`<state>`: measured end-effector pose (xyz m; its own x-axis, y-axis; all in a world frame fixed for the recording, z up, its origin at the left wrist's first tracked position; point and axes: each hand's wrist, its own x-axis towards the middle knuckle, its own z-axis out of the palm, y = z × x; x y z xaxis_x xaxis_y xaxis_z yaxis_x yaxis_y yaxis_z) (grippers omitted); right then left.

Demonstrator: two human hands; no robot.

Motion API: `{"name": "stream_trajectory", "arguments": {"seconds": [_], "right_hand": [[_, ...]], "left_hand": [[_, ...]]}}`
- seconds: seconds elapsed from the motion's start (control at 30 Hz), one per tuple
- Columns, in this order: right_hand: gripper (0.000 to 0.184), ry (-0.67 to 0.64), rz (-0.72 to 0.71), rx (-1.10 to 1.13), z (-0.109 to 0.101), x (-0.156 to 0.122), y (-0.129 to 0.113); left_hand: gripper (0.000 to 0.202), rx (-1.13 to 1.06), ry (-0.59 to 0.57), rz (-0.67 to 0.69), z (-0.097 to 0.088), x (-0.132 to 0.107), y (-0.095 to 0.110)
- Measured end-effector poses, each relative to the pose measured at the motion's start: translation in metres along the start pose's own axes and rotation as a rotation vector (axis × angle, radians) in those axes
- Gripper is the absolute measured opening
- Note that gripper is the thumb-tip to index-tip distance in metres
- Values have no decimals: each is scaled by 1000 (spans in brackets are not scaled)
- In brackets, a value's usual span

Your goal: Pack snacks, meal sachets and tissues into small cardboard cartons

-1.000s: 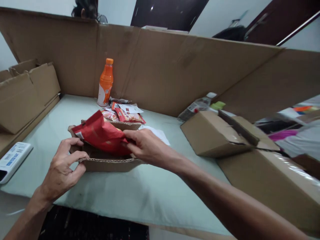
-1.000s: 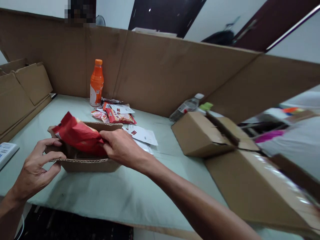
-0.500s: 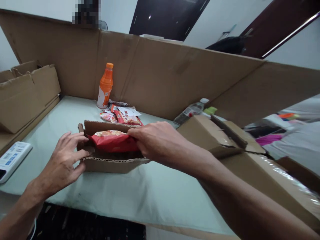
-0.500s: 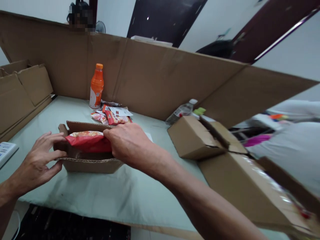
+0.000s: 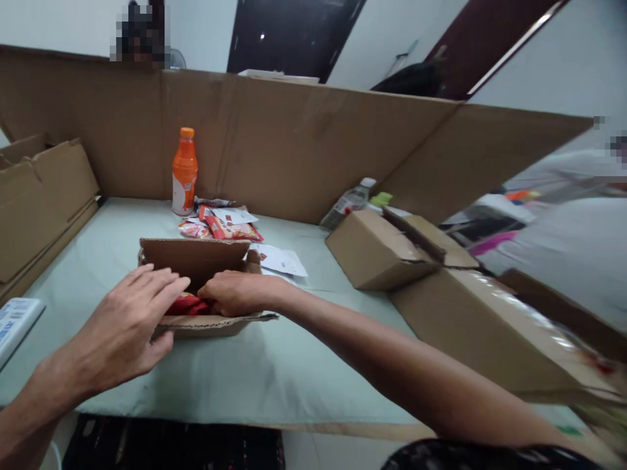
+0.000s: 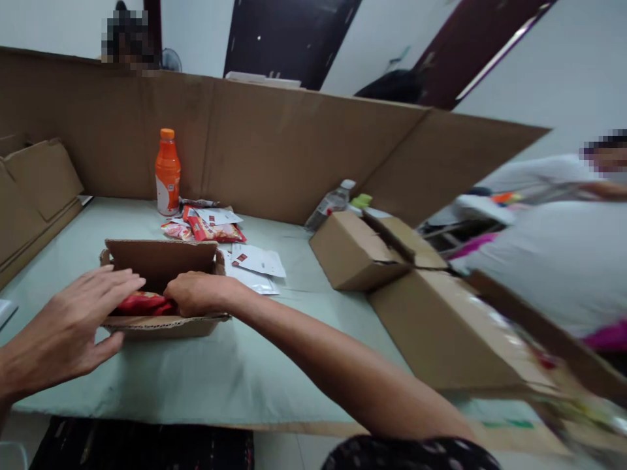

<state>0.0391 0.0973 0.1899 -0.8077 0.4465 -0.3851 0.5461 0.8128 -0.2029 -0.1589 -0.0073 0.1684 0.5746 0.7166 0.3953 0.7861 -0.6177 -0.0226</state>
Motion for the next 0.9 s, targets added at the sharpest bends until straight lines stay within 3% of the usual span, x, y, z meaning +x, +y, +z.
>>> {"name": "stream_trajectory", "arguments": {"seconds": [0.07,0.13,0.23,0.3,0.37,0.43,0.5,0.57,0.67,0.77,0.9], "right_hand": [[24,56,-39,63,-6,-15,10],[29,248,-51,160,-13,-39,31],[28,639,32,320,-9,-76,88],[22,728,179,352,10,-87,133],[18,751,324,332,42,-81,171],[7,860,397,332,76,-64,197],[23,970,405,354,104,-45,209],[32,1023,374,388,121,-34,214],[37,1110,321,449,118,-43,213],[29,1207,277,506,89,-70,195],[16,1379,169,593,39,-97,125]], "left_hand": [[43,21,-232,0,2,11,-4],[33,57,-355,-16,6,17,-10],[35,59,-309,-11,10,20,-18],[39,33,-238,25,10,20,-20],[40,26,-171,72,10,20,-19],[38,44,-127,103,10,21,-17],[35,78,-118,106,10,20,-13],[34,113,-125,99,11,19,-9],[37,145,-145,89,14,13,-3],[38,160,-176,70,17,7,1],[35,154,-186,67,20,6,1]]}}
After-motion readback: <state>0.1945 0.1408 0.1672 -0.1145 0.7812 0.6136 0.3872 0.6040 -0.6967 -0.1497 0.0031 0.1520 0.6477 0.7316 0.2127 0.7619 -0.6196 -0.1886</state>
